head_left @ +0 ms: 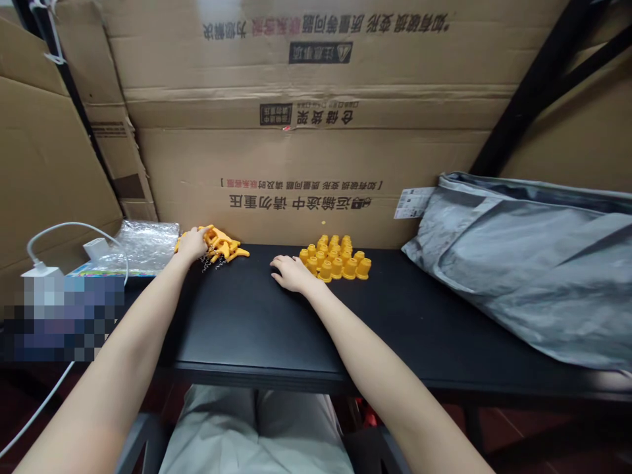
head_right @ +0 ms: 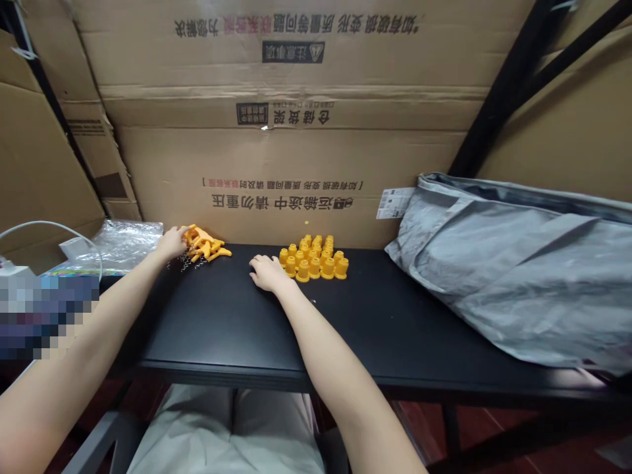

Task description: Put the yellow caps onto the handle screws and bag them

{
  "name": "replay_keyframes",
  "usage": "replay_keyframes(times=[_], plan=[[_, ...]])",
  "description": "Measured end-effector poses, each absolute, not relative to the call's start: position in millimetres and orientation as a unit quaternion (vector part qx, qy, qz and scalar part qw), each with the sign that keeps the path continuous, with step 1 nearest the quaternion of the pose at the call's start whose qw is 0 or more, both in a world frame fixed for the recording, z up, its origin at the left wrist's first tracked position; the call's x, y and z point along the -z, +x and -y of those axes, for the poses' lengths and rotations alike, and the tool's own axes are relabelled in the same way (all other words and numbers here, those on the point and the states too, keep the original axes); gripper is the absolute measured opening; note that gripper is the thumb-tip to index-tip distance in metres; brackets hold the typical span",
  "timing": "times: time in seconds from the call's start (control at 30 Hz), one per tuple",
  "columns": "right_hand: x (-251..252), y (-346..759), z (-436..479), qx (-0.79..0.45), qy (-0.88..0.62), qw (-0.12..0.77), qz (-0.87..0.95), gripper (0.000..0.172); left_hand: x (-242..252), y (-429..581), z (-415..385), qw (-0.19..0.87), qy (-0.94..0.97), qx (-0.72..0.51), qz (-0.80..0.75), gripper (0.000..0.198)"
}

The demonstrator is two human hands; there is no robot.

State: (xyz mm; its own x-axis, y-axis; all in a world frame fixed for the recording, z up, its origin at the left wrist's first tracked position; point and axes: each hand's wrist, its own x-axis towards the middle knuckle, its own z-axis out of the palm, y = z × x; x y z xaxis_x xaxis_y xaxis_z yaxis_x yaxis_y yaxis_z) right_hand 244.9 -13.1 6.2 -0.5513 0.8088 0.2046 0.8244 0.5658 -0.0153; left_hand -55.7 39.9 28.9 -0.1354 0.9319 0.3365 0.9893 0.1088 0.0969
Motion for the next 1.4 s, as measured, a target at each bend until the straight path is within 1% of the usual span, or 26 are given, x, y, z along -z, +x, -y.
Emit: replay_keyframes(times=[0.13,0.23,0.33,0.43,0.53,0.7,0.87,0.97,1.03,1.13,1.2,1.27,1.33,1.4], plan=[[-4,248,10,0.043,-0.473,0.098,0.874,0.028,-28,-61,-35,0.105,-0.648,0.165,0.736,0.047],[-6,251,8,0.066,-0.488,0.109,0.863,0.026,-23,-64,-34,0.121,-0.655,0.182,0.723,0.047],[-11,254,8,0.113,-0.528,0.143,0.83,0.027,-16,-66,-34,0.128,-0.672,0.183,0.706,0.05],[-18,258,8,0.153,-0.587,0.183,0.774,0.029,-11,-67,-35,0.133,-0.681,0.172,0.7,0.046],[-21,264,7,0.163,-0.637,0.202,0.726,0.029,-10,-69,-38,0.126,-0.675,0.175,0.706,0.044],[-14,271,2,0.132,-0.668,0.177,0.711,0.03,-24,-64,-44,0.098,-0.653,0.145,0.737,0.041],[-10,270,1,0.135,-0.673,0.161,0.709,0.031,-34,-59,-41,0.115,-0.662,0.106,0.733,0.035],[-11,268,2,0.137,-0.672,0.158,0.71,0.031,-36,-63,-38,0.114,-0.653,0.146,0.734,0.03],[-11,267,2,0.137,-0.671,0.156,0.712,0.031,-39,-66,-36,0.108,-0.628,0.214,0.74,0.028],[-11,267,2,0.135,-0.671,0.157,0.712,0.03,-49,-63,-34,0.052,-0.567,0.378,0.73,0.03],[-11,266,3,0.132,-0.672,0.158,0.712,0.03,-56,-52,-31,-0.027,-0.519,0.493,0.698,0.033],[-10,266,3,0.131,-0.67,0.159,0.713,0.03,-61,-36,-26,-0.129,-0.472,0.583,0.649,0.034],[-10,265,4,0.134,-0.664,0.162,0.718,0.028,-63,-17,-18,-0.229,-0.444,0.604,0.621,0.032],[-10,264,4,0.14,-0.655,0.167,0.723,0.027,-60,2,-9,-0.318,-0.438,0.579,0.61,0.031]])
